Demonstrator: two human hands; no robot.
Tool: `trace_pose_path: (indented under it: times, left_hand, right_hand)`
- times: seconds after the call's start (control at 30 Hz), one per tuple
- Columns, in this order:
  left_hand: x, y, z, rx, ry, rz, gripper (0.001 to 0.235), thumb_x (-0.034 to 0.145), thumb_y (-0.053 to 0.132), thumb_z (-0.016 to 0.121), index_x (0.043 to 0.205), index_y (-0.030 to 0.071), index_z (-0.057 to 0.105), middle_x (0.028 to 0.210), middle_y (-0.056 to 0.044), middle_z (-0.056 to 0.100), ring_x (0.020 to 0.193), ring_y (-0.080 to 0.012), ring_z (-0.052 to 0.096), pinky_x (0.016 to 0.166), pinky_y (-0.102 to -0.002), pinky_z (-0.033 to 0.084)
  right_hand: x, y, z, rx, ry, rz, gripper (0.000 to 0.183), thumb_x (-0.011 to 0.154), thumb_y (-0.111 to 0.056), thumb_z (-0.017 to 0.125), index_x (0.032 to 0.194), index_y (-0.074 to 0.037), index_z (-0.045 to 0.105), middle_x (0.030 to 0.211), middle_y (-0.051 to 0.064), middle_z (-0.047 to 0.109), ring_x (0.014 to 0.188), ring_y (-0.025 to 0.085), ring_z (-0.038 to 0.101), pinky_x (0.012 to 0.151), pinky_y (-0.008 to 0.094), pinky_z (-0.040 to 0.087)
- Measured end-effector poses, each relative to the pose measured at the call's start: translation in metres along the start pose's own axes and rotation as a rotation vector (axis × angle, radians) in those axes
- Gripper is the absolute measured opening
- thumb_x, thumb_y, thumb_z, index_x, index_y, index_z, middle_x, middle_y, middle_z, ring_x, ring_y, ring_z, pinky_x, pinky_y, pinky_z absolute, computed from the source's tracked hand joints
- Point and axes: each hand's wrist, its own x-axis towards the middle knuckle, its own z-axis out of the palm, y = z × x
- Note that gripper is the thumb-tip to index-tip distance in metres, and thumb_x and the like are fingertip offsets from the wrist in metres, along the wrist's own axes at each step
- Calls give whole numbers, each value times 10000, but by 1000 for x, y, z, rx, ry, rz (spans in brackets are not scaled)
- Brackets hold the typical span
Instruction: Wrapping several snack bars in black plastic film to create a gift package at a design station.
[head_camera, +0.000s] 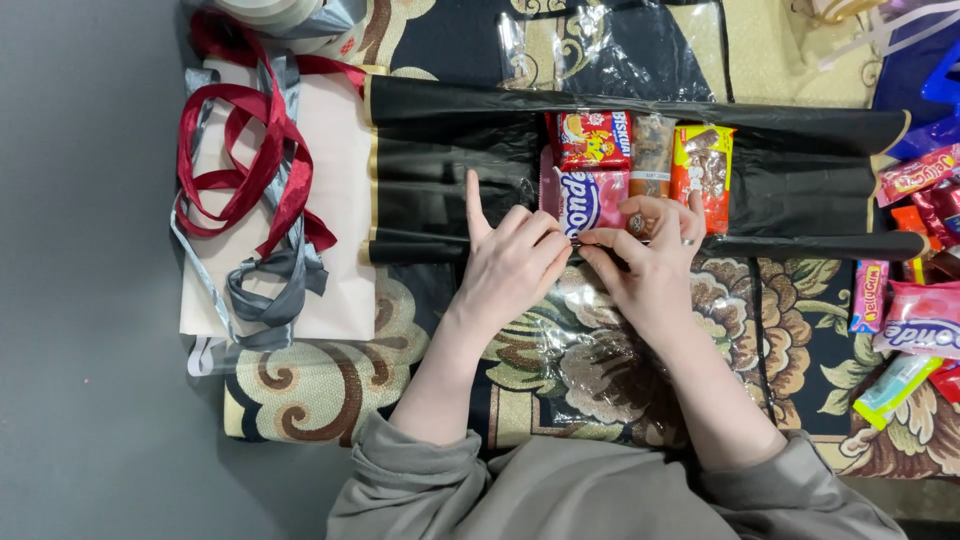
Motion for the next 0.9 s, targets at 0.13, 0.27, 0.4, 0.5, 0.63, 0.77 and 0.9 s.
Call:
trace_pose_path:
  times: [0.13, 0.27, 0.4, 0.5, 0.63, 0.77, 0.9]
  left_hand:
    - [-1, -1, 1, -5, 3, 2, 110, 917, 156, 717, 818, 118, 688, 845, -8, 601, 793, -211, 586, 1143, -848, 95]
    - [0, -2, -1, -15, 2, -12, 105, 890, 155, 740, 803, 123, 691, 831, -3, 605, 784, -210, 588, 1143, -845, 95]
    - [2, 0, -1, -22, 22, -23, 107, 863, 141, 753, 782, 122, 685, 817, -3, 605, 762, -212, 584, 1143, -841, 107]
    - [3, -1, -4, -6, 9, -15, 124, 861, 137, 751, 779, 115, 660, 818, -10, 599, 768, -219, 586, 1139, -841, 116]
    - [4, -2, -4, -5, 15, -6, 148, 874, 133, 733, 753, 119, 649, 807, -4, 599, 767, -214, 581, 1138, -834, 125]
    - [4, -3, -3, -8, 26, 12, 155, 864, 136, 749, 745, 130, 649, 814, 7, 605, 775, -205, 581, 1145, -829, 121]
    - [6, -3, -4, -19, 21, 14, 156, 857, 139, 756, 737, 137, 656, 807, 22, 614, 775, -194, 588, 1150, -821, 123]
  right_hand:
    - [1, 2, 2, 11, -7, -7, 130, 891, -243, 866, 950, -190, 764, 1156, 72, 535, 1189, 340, 452, 1219, 635, 181]
    - [3, 2, -5, 19, -20, -3, 165, 911, -289, 848, 1049, -233, 776, 1252, 94, 523, 1237, 348, 426, 1218, 632, 126]
    - [-3, 8, -6, -7, -2, -13, 241, 922, -361, 828, 1138, -265, 779, 1307, 109, 533, 1273, 361, 418, 1223, 615, 123]
    - [-2, 6, -3, -28, 10, -55, 180, 913, -360, 833, 1074, -285, 803, 1301, 97, 559, 1263, 347, 430, 1223, 616, 122]
    - [-1, 15, -6, -81, 11, -98, 138, 922, -364, 827, 1036, -288, 810, 1298, 95, 579, 1262, 346, 438, 1225, 629, 119]
    - [0, 22, -3, -79, 11, -121, 134, 892, -371, 848, 963, -277, 786, 1252, 78, 576, 1250, 328, 446, 1228, 621, 144]
    - [6, 17, -9, -78, -11, -111, 220, 879, -374, 863, 958, -213, 736, 1211, 82, 560, 1242, 335, 446, 1223, 621, 160]
